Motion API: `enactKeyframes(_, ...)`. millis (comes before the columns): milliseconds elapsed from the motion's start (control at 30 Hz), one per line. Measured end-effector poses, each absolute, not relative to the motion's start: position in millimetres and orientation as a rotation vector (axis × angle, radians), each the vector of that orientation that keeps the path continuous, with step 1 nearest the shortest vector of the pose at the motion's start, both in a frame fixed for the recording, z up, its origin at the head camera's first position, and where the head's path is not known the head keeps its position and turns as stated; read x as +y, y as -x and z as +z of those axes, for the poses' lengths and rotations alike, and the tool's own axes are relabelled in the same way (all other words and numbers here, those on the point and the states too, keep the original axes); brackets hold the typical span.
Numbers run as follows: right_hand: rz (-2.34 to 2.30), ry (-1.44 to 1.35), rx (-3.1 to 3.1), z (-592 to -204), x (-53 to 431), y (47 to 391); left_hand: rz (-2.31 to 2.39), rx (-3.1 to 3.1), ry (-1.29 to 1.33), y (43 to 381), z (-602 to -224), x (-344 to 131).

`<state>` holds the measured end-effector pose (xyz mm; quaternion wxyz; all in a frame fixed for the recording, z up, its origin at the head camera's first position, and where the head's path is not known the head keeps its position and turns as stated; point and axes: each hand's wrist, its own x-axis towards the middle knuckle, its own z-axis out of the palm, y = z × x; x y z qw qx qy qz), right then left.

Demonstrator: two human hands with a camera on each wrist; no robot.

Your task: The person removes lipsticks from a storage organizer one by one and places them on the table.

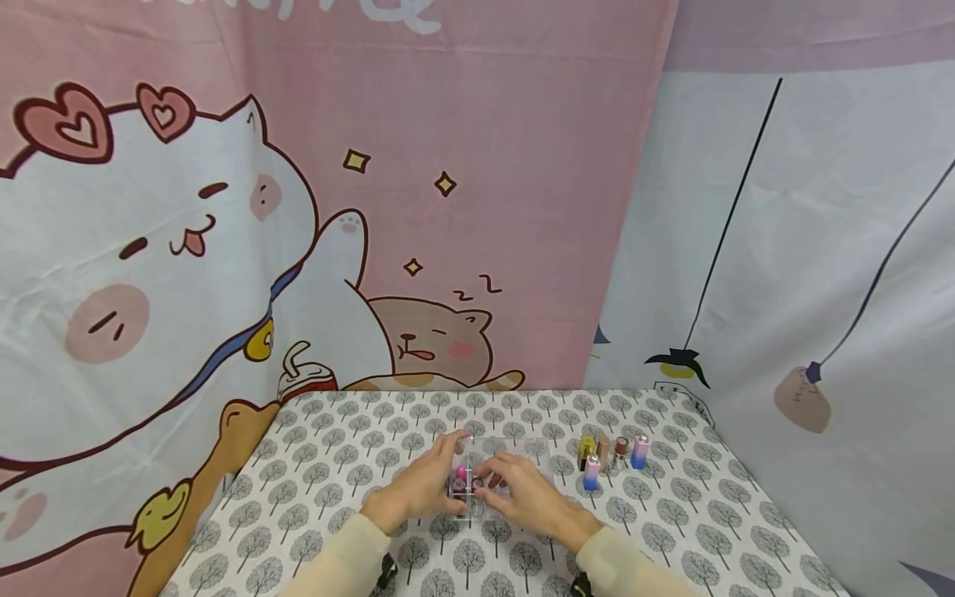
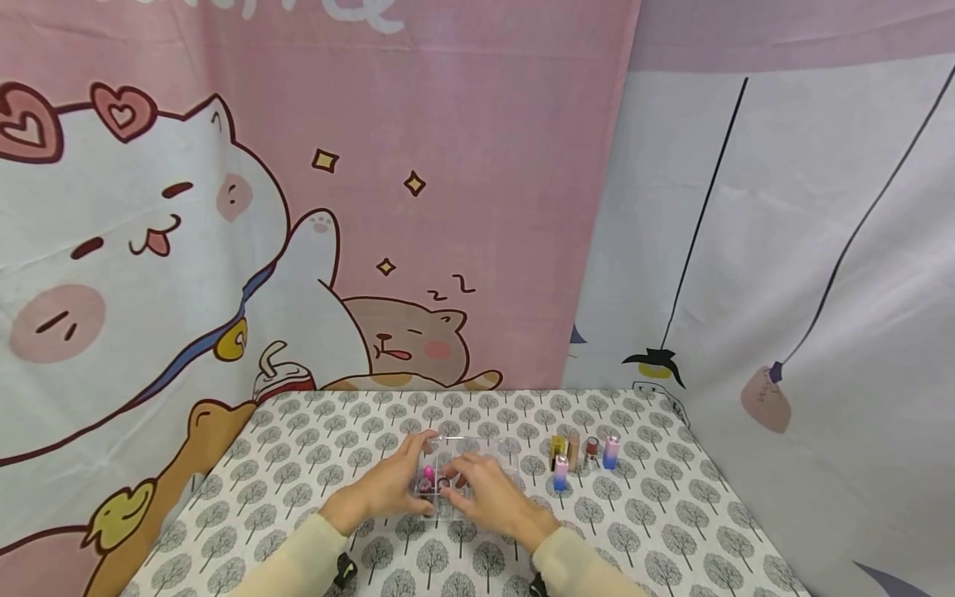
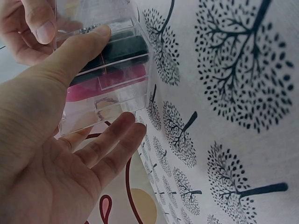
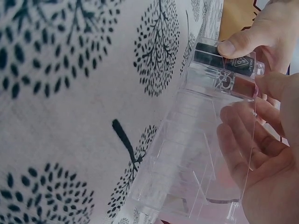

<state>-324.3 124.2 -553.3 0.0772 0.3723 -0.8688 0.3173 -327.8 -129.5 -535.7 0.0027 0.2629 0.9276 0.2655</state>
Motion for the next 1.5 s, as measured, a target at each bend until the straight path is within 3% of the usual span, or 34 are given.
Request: enactKeyframes(1500,0.95,-1.087,-2.617,-552.9,122.6,325.8,0.868,2.906,-0.822,326.7,-536.9,-128.5)
